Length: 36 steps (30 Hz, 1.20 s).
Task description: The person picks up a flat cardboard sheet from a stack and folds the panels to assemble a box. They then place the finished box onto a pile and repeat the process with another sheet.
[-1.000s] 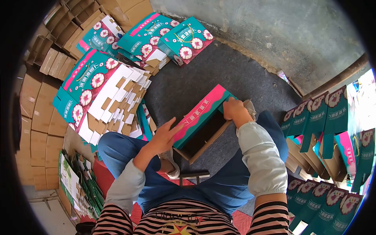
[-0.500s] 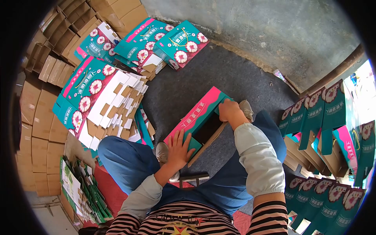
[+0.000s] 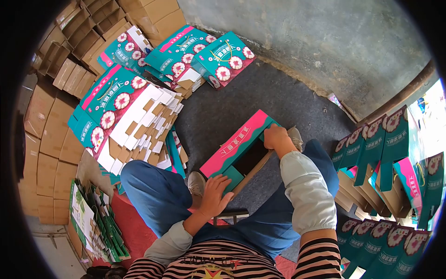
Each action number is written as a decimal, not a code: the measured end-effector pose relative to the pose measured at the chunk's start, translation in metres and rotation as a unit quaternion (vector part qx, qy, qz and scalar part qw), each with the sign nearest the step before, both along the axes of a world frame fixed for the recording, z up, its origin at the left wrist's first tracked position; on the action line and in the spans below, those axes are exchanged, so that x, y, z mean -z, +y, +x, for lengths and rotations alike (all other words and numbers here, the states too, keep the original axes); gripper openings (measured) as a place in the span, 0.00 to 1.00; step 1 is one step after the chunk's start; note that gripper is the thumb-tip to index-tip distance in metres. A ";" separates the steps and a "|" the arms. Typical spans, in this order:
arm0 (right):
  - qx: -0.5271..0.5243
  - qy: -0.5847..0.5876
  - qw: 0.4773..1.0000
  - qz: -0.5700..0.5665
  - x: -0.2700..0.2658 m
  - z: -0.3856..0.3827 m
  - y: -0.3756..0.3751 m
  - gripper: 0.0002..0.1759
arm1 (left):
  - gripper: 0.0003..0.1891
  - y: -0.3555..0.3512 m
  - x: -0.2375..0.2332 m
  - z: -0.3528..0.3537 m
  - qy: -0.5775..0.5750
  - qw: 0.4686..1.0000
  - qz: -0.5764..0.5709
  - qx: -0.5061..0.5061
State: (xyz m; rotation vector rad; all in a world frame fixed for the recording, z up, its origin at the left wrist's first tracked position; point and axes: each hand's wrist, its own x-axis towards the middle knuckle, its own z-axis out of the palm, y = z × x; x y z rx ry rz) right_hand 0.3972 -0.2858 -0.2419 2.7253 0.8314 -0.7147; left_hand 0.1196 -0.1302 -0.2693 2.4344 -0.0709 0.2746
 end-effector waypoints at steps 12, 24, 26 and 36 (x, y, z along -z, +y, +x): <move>0.023 -0.015 0.999 0.034 -0.011 0.007 0.018 0.18 | 0.24 -0.004 0.007 -0.001 0.056 0.987 -0.150 -0.032; 0.194 -0.051 0.933 0.300 0.032 0.044 -0.025 0.37 | 0.48 0.022 0.081 0.007 0.134 0.882 -0.250 -0.376; 0.162 -0.009 0.959 0.234 0.034 0.039 -0.025 0.39 | 0.52 0.028 0.052 0.012 0.318 0.739 -0.490 -0.336; 0.179 0.056 0.954 0.236 0.065 0.065 -0.024 0.44 | 0.52 0.044 0.058 0.015 0.424 0.640 -0.599 -0.228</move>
